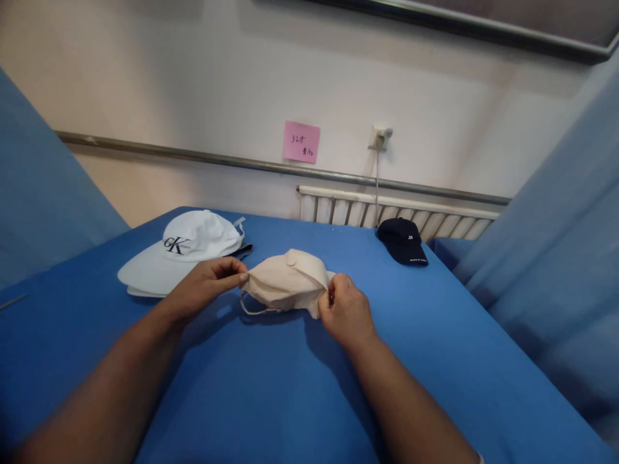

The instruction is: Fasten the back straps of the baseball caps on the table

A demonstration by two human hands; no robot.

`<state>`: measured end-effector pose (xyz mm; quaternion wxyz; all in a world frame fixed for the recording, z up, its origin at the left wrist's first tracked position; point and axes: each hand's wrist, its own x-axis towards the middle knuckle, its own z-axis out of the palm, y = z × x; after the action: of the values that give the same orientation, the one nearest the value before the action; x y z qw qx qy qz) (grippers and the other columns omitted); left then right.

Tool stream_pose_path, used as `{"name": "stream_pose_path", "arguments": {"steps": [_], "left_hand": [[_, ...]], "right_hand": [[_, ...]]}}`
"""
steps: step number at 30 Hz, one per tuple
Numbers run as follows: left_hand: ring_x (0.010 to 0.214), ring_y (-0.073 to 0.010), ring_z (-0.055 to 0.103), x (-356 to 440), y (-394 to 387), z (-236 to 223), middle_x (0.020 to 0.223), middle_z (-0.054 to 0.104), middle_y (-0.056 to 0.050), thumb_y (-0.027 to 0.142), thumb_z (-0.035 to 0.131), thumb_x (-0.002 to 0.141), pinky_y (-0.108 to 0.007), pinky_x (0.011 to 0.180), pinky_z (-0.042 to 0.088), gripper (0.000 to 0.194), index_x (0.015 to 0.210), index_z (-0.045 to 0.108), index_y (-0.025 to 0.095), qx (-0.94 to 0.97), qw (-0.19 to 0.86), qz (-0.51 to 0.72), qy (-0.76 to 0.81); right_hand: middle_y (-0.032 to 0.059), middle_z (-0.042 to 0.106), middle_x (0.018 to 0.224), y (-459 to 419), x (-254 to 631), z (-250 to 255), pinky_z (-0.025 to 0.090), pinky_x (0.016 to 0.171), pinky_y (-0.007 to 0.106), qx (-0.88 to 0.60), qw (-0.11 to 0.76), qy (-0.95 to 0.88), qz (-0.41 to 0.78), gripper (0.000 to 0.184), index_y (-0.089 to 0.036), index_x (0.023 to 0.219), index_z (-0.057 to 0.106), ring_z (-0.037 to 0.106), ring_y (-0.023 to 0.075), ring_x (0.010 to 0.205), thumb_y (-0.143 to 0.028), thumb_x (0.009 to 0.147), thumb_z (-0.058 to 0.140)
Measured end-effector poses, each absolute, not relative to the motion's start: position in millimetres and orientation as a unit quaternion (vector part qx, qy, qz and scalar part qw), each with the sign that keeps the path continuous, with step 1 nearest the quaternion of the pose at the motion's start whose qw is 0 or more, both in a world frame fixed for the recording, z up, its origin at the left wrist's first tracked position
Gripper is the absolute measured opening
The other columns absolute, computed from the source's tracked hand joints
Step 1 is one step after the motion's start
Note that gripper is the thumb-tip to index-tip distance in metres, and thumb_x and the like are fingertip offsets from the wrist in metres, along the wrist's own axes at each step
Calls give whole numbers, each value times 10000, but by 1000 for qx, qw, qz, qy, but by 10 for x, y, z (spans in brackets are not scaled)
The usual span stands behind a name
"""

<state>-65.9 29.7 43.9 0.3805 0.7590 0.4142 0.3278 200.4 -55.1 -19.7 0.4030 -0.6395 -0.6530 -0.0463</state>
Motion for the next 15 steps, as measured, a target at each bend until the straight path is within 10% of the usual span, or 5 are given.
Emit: {"name": "stream_pose_path", "arguments": {"steps": [15], "left_hand": [[732,-199,611,-634,531,185,760,680,-25,411,494,807,-288,659,440,249,776,610,193,788,205,293,501]], "right_hand": [[38,617,802,-722,1815,-174,476,719,310,-507,502,-701,13,86,-222,871,534,595,169,733,-243,900,456]]}}
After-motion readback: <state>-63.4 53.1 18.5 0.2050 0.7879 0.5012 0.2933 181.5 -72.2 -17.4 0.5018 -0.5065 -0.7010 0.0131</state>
